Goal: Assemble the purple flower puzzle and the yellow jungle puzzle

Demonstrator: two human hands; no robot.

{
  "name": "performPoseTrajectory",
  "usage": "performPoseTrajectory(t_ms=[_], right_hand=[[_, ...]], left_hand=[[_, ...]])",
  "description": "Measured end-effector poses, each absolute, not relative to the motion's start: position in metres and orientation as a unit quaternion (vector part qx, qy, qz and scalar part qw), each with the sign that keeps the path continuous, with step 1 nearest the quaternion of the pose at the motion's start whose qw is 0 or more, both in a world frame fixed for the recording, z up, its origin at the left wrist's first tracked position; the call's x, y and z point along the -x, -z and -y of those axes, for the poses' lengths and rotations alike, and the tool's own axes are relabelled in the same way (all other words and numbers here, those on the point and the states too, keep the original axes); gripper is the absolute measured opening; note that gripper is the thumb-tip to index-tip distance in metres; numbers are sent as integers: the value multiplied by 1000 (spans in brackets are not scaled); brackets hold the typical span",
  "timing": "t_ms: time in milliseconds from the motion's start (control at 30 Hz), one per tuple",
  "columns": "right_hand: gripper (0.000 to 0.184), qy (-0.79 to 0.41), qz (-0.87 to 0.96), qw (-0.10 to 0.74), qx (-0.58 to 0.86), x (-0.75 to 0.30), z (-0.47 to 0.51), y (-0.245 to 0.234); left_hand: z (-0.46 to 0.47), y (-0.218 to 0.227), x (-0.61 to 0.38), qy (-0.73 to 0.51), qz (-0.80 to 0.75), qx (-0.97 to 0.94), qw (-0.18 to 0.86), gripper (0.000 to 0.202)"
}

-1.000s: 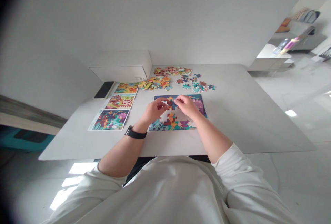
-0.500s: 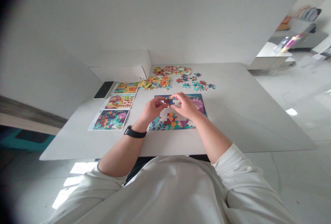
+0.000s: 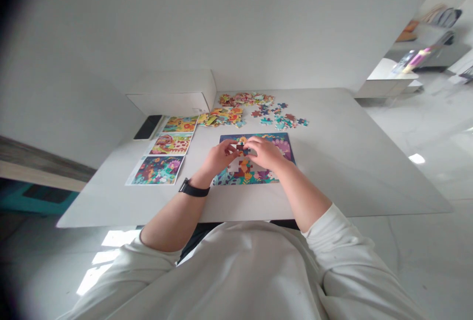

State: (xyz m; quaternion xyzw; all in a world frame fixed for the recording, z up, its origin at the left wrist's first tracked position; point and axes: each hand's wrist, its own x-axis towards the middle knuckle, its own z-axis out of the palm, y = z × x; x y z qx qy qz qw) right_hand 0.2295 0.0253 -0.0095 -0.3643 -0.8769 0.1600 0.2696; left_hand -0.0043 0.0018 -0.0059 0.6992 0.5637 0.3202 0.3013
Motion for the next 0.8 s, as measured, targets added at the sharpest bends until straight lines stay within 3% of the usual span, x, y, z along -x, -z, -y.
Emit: performPoseTrajectory(t_ms=[133,300,800], right_hand=[[32,-162,883,212,386,-229,-25,12],[32,-157,888,176,396,-229,-24,14],[34,-151,893,162,391,-228,-28,23]], left_hand=[[-3,10,6,-301,-549,-748,221,40],[-2,14,6,-300,-524,-770,207,36],[-2,14,-1,-255,-492,-812,182,26]])
